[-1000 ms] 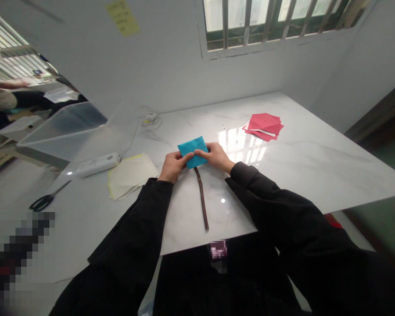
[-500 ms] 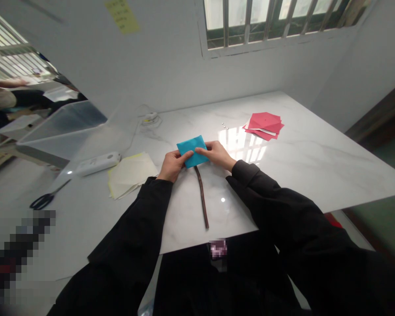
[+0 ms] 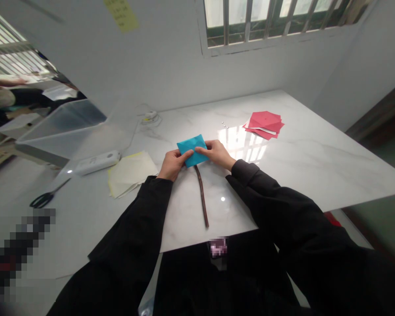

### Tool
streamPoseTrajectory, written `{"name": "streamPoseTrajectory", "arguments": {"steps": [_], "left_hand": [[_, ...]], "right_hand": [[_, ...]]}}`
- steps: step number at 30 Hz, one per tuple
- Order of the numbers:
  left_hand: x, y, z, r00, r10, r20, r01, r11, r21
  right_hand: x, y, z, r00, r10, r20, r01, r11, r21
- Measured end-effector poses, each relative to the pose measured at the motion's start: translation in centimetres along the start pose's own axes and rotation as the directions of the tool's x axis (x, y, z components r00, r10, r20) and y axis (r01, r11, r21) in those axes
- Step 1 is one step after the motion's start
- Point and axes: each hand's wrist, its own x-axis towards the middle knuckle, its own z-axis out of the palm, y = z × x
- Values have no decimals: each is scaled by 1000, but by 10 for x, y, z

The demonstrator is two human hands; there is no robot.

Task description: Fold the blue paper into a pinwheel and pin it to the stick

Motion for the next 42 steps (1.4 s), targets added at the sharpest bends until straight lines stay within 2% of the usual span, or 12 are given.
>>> {"name": "streamPoseTrajectory", "arguments": {"steps": [10, 20, 28, 32, 36, 40, 42], "left_hand": [[-1, -1, 0, 1000, 8, -9, -8, 1000, 2], [-3, 2, 0, 1000, 17, -13, -17, 1000, -1], [-2, -2, -3, 999, 41, -12, -41, 998, 41], [-1, -3, -5, 995, 77, -71, -76, 997, 16], [2, -8, -8, 991, 77, -105, -80, 997, -20], [4, -12, -9, 993, 72, -96, -77, 996, -45], [4, -13, -9, 993, 74, -96, -78, 996, -40]], "right_hand": [[0, 1, 0, 1000, 8, -2, -8, 1000, 1], [3, 9, 0, 999, -2, 49, -1, 999, 49], [3, 10, 0, 999, 27, 26, -27, 1000, 11], [2, 4, -1, 997, -17, -71, 8, 992, -123], [2, 7, -11, 962, -74, -262, -6, 957, -292], [9, 26, -39, 901, -120, -416, -115, 860, -497], [17, 37, -57, 867, -140, -479, -160, 831, -533]]}}
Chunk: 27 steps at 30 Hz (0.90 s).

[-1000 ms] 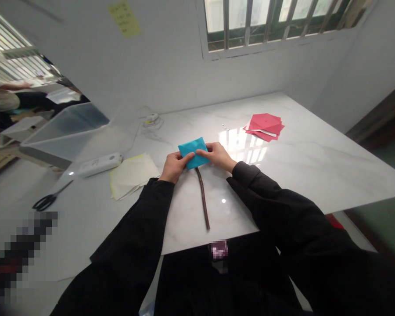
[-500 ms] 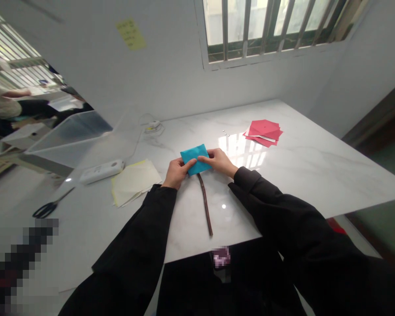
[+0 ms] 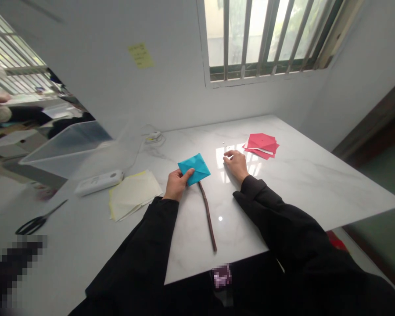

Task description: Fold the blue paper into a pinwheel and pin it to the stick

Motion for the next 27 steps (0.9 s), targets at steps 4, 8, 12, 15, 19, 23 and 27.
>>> {"name": "streamPoseTrajectory", "arguments": {"steps": [4, 8, 12, 15, 19, 23, 27], "left_hand": [[-1, 2, 1, 1000, 8, 2, -8, 1000, 5], [-3, 4, 2, 1000, 6, 20, -7, 1000, 3], [-4, 3, 3, 1000, -4, 25, 4, 1000, -13], [-4, 2, 4, 999, -8, 31, 8, 1000, -16], [-4, 4, 4, 999, -14, 31, 14, 1000, -22], [-5, 6, 4, 1000, -18, 22, 19, 999, -27], [-5, 6, 3, 999, -27, 23, 28, 1000, -13]], "right_hand": [[30, 22, 2, 998, 47, -49, -51, 996, -71], [53, 28, 11, 996, 68, -59, -78, 978, -194], [66, 30, 17, 993, 81, -84, -99, 966, -237], [69, 29, 16, 990, 121, -74, -134, 972, -195], [67, 25, 12, 986, 146, -84, -157, 978, -139], [54, 22, 6, 985, 134, -107, -137, 990, -23], [34, 26, -1, 990, 140, -9, -130, 938, 321]]}}
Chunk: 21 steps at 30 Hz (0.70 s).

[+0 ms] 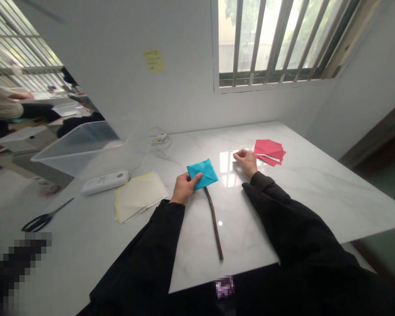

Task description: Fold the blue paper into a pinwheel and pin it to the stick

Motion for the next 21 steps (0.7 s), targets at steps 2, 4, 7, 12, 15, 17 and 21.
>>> {"name": "streamPoseTrajectory", "arguments": {"steps": [2, 4, 7, 12, 15, 17, 21], "left_hand": [[0, -1, -1, 1000, -1, 0, 1, 1000, 11], [0, -1, -2, 1000, -2, -5, 2, 1000, 25], [0, -1, -3, 1000, -6, -15, 7, 999, 40], [0, 0, -1, 1000, -8, -2, 8, 998, 63], [0, 0, 0, 1000, 3, 15, -5, 995, 101], [0, 0, 0, 1000, 18, 9, -19, 991, 132], [2, 0, -1, 999, 27, 24, -31, 983, 183]], "right_hand": [[-8, 2, -4, 997, -8, 79, -2, 991, 133], [-13, 3, -8, 991, -6, 136, -26, 972, 234], [-14, 1, -11, 985, 56, 161, -114, 921, 372], [-11, -5, -13, 981, 122, 150, -175, 892, 417], [-14, -10, -11, 976, 140, 169, -200, 883, 425], [-18, -14, -8, 970, 128, 207, -208, 879, 430], [-27, -22, 0, 959, 86, 270, -196, 889, 414]]}}
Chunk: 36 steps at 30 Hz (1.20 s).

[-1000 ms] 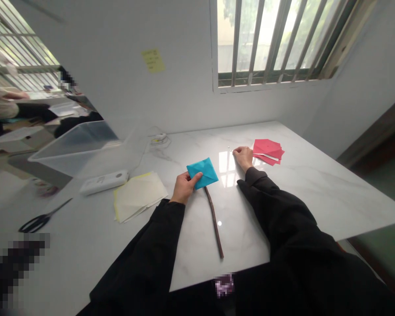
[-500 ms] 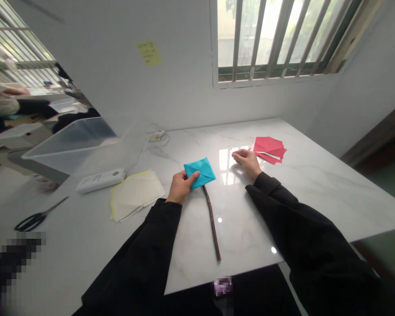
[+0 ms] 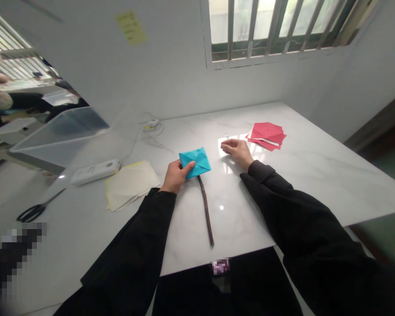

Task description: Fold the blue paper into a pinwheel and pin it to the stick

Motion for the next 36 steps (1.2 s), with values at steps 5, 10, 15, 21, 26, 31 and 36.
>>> {"name": "streamPoseTrajectory", "arguments": {"steps": [5, 10, 15, 21, 26, 31, 36], "left_hand": [[2, -3, -1, 997, 30, -70, -27, 998, 48], [1, -2, 0, 997, 25, -71, -23, 1000, 20], [-1, 2, -1, 999, 16, -51, -17, 1000, -22], [-2, 1, -2, 1000, 6, -17, -6, 1000, -10], [-4, 3, -1, 999, 52, 16, -53, 998, 20], [-8, 10, 0, 995, 81, 56, -84, 995, 61], [-10, 11, 2, 994, 75, 76, -79, 996, 47]], "right_hand": [[-5, -2, 4, 1000, -19, 23, 19, 1000, -2], [-26, -6, 18, 974, -109, 200, 130, 987, -97], [-52, -9, 44, 887, -173, 428, 224, 972, -70], [-56, -5, 53, 876, -176, 449, 247, 964, -103], [-57, -2, 55, 882, -185, 434, 250, 963, -97], [-59, 0, 58, 886, -207, 416, 279, 953, -120], [-60, -1, 58, 895, -230, 382, 309, 938, -158]]}}
